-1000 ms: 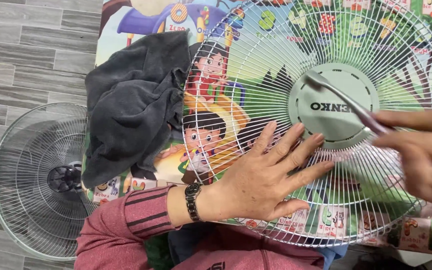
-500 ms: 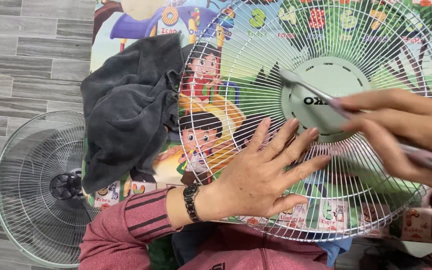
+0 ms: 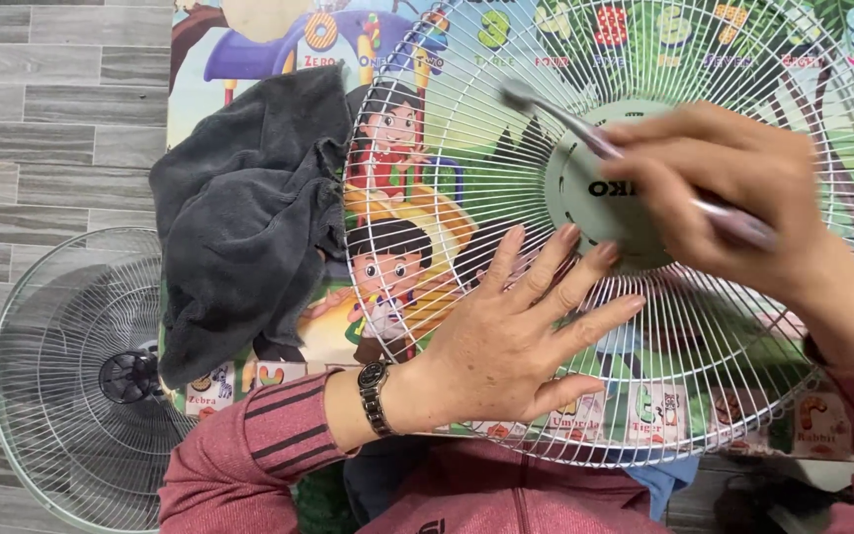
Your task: Cleaning a fan grille using a brush and a cloth
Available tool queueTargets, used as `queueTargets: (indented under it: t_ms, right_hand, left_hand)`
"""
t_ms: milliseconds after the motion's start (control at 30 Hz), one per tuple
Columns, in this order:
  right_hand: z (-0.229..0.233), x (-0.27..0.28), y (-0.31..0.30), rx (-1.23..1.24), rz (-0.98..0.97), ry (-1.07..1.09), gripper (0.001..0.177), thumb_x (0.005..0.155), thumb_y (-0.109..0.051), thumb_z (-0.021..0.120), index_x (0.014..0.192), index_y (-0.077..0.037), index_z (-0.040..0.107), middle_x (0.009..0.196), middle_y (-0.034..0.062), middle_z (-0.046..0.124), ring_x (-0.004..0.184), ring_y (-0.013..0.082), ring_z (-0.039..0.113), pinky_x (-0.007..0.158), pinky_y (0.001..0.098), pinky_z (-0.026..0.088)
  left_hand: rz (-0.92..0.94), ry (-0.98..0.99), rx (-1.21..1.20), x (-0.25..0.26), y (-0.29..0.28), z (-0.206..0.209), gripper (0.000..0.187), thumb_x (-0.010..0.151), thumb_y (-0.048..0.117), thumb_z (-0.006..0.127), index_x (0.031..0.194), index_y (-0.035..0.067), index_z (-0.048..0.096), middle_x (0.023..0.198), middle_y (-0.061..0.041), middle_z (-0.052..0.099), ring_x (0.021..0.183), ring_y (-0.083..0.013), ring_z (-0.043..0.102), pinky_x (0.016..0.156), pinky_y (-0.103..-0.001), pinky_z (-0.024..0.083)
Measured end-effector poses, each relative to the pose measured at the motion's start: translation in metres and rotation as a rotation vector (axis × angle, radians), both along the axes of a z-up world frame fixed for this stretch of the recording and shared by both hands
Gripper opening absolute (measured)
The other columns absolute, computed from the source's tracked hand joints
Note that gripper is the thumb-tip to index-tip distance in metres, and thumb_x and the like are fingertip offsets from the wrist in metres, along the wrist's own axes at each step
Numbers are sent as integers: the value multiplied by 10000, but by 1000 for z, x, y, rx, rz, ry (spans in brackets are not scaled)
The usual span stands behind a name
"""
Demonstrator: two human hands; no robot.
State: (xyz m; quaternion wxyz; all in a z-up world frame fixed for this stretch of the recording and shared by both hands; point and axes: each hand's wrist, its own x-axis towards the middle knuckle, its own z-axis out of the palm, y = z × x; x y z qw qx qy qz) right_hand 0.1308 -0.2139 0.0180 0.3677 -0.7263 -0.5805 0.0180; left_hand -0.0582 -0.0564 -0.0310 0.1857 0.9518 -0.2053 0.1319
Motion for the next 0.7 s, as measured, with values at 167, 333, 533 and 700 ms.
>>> queueTargets:
  t_ms: [167, 333, 533, 700]
  right_hand:
    - [16, -25, -51, -259, -338, 65, 245, 935, 102, 475, 880, 100, 714, 1120, 279, 721, 599, 208, 587, 454, 274, 445]
    - [-4, -4, -12, 0, -156, -75, 196, 922, 186, 601, 1003, 118, 766, 1119, 292, 738, 601, 177, 512, 518, 275, 376]
    - [0, 12, 28, -84, 39, -153, 239, 986, 3, 697, 1209, 74, 749, 1301, 262, 671, 949, 298, 696, 773, 339, 577]
    - [-19, 6, -31, -18, -62, -202, 162, 879, 83, 600, 827, 69, 753, 1023, 282, 760, 497, 157, 516, 391, 241, 368]
  left_hand:
    - [-5, -7, -22, 1, 0, -1, 676, 1000, 570, 569, 1550, 197, 444, 1648, -173, 346, 1555, -402, 362, 1260, -647, 280]
    - [-3, -26, -12, 0, 0, 2, 697, 987, 563, 612, 1546, 185, 439, 1629, -175, 386, 1521, -399, 411, 1235, -624, 314]
    - [-11, -2, -64, -1, 0, 3, 678, 986, 543, 615, 1540, 183, 464, 1637, -182, 352, 1547, -402, 327, 1258, -640, 263]
    - [10, -30, 22, 0, 1, 3, 678, 1008, 588, 568, 1555, 212, 430, 1638, -159, 375, 1524, -389, 431, 1239, -624, 318]
